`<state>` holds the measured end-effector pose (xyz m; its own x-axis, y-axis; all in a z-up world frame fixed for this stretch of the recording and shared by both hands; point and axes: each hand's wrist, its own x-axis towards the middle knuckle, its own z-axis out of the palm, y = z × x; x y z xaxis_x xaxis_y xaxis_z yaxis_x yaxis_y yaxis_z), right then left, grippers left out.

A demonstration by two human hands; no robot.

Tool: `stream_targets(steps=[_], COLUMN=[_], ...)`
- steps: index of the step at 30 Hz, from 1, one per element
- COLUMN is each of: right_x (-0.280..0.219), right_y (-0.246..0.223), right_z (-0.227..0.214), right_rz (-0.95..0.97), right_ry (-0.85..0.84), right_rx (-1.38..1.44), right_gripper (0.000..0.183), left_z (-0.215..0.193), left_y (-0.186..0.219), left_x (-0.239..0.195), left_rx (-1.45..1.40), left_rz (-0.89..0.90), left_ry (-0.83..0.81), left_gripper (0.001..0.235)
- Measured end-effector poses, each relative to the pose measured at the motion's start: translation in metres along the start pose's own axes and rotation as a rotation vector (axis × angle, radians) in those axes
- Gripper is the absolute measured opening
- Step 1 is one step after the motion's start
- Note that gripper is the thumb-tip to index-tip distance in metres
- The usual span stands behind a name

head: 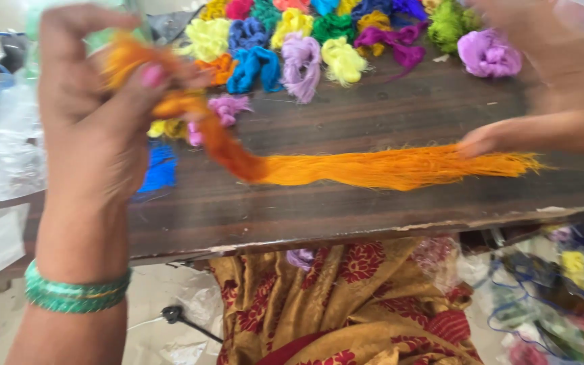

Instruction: The person selects a bundle of orange yarn, aligns and smooths it on a wooden table, folds it, ties a knot at the center to form a loop, and then places the finished tassel into a small plastic bag. Other colorful yarn bundles are visible on the table.

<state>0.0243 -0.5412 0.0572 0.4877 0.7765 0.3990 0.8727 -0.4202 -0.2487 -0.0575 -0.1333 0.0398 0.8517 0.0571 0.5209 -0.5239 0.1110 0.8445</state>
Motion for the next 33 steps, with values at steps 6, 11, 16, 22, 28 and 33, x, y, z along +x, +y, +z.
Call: stream_targets(steps=[6,11,16,22,28,33], right_x=[0.106,0.080,-0.031,-0.203,-0.247,-0.135], right_y=[-0.056,-0.017,0.122,0.270,0.340,0.230], right_z=[0.093,0.054,-0.005,-0.071,-0.062,-0.024], right_rz=[-0.369,0.048,0.412,0.636,0.495,0.338], right_ry=[-0.153,-0.413,-0.574,-0.570,-0.470,-0.377], right_rx=[0.750,1.105,0.693,0.503,0.191,-0.038], right_gripper=[0.079,0.038,0.025,0.038,0.052,0.064], left_z=[0.066,0.004,-0.032,-0.018,-0.017,-0.022], left_y=[0.032,0.014,-0.010,-0.061,-0.104,-0.100], left_x=[0.019,0.014,0.001,-0.030,-0.045,-0.046], left_rx=[-0.042,-0.043,-0.175,-0.011,0.419,0.387], left_rz=[-0.053,0.061,0.047,-0.109,-0.504,-0.505], left_ry=[-0.161,-0.091,0.017,-0.021,-0.095,-0.079], left_gripper=[0.039,0.017,0.023,0.028,0.019,0.013])
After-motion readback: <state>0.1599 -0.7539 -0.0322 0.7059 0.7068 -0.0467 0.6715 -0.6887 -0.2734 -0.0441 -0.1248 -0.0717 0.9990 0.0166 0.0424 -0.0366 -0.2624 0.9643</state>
